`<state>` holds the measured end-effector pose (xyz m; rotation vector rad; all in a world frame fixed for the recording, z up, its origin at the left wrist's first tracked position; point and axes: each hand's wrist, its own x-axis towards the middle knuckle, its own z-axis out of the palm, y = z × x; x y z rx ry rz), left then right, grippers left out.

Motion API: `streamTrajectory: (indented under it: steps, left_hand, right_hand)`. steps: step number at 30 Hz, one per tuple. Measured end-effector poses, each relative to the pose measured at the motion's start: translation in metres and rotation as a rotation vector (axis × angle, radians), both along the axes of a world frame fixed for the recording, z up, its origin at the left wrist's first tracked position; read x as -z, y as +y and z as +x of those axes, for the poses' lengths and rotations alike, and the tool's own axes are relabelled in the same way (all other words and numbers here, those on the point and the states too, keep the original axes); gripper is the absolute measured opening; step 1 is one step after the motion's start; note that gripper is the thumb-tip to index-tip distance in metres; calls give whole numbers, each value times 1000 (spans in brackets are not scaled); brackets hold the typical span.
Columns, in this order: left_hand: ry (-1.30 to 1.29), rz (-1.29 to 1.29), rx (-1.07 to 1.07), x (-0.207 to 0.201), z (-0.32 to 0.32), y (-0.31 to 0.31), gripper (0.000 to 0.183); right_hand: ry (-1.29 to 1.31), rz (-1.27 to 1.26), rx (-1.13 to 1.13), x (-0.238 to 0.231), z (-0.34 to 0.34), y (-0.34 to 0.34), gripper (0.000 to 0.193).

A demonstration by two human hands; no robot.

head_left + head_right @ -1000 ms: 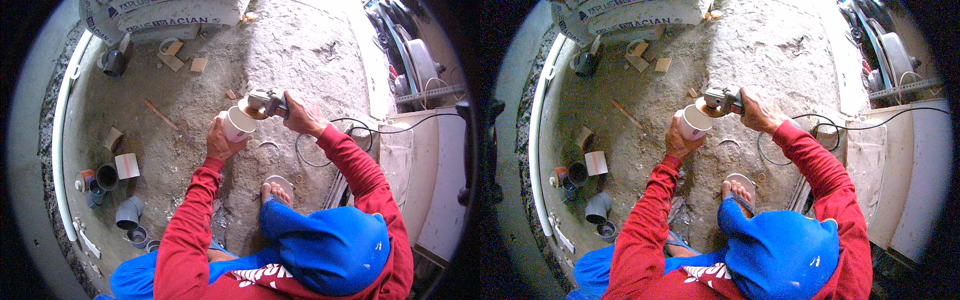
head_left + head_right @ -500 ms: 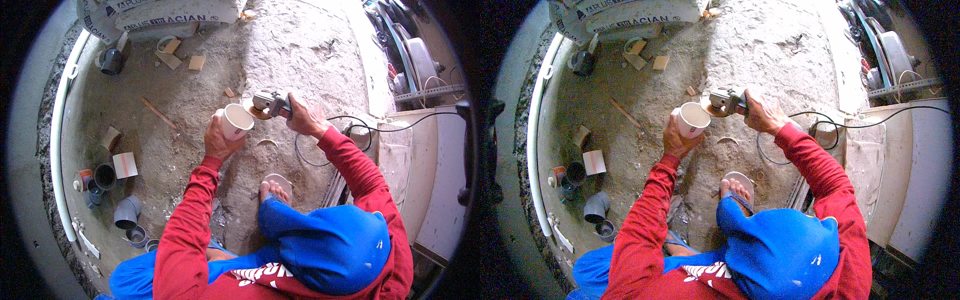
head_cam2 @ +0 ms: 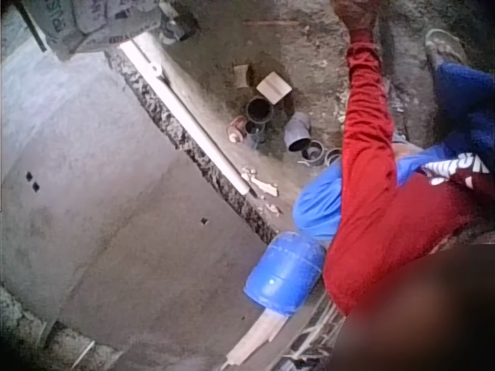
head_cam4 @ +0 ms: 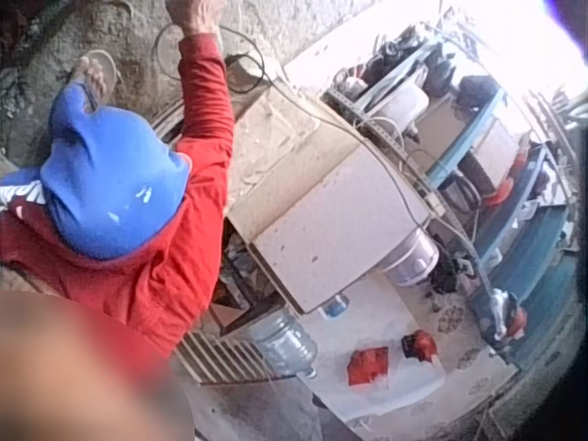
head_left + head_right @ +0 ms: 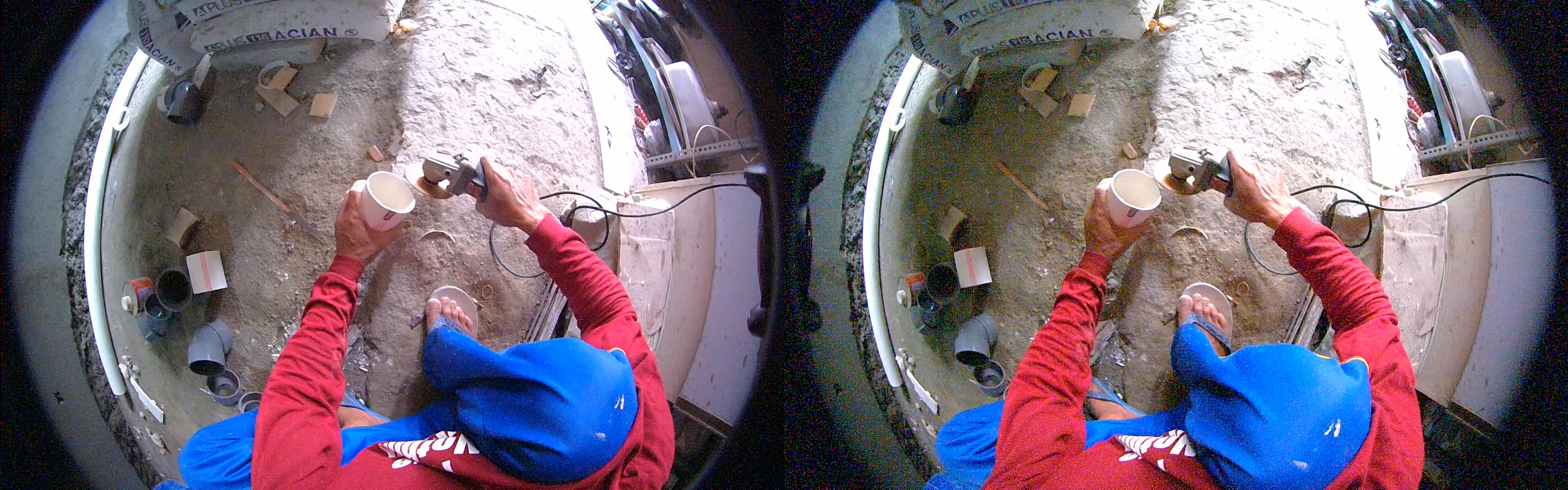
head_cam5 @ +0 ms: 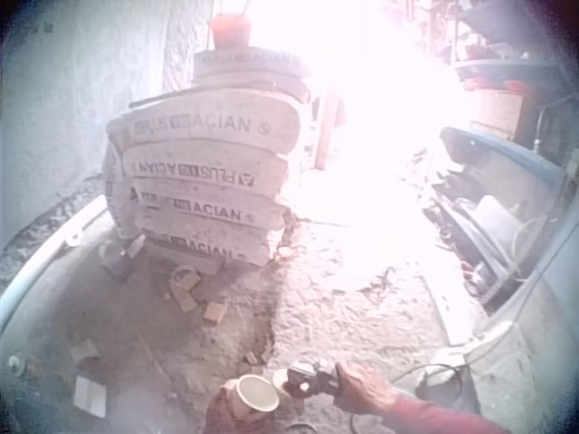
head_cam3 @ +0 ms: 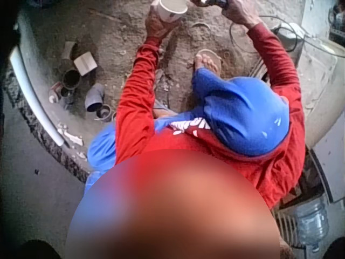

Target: The person uses an angle grinder to cut a white PVC pipe segment while sitting on the floor. After cutting, they inspect the piece, then pick up a grey PVC elbow fitting and apply glue from a tube to the inside of the fitting.

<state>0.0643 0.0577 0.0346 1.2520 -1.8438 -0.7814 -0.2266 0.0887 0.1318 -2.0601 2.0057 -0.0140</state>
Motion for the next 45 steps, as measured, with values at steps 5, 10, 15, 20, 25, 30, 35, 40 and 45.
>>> streamTrajectory:
  steps: [5,10,15,20,25,30,35,40,45]
  left_hand:
    - [-48,26,9,1,0,-1,82]
    - [-19,19,55,-4,1,-1,77]
    - [-38,45,42,-5,1,1,77]
    - [-30,23,38,-1,1,0,78]
    - [-18,26,42,-2,0,0,78]
    - [9,18,39,-4,0,1,76]
    - [4,11,38,-3,2,0,76]
    - [30,46,50,-2,3,0,79]
    - [1,82,55,-1,3,-2,79]
  right_hand:
    - [-33,-103,-30,-6,16,-17,40]
    - [-57,-45,-37,-5,30,-26,36]
    - [-33,-47,-50,-5,29,-26,37]
    - [-52,-59,-47,-3,23,-22,38]
    - [-52,-53,-28,6,16,-17,37]
    - [-50,-30,-34,15,7,-10,31]
    - [-25,15,-16,14,-1,-1,44]
    - [-55,22,47,4,3,-2,44]
    - [-71,-84,-32,1,21,-21,42]
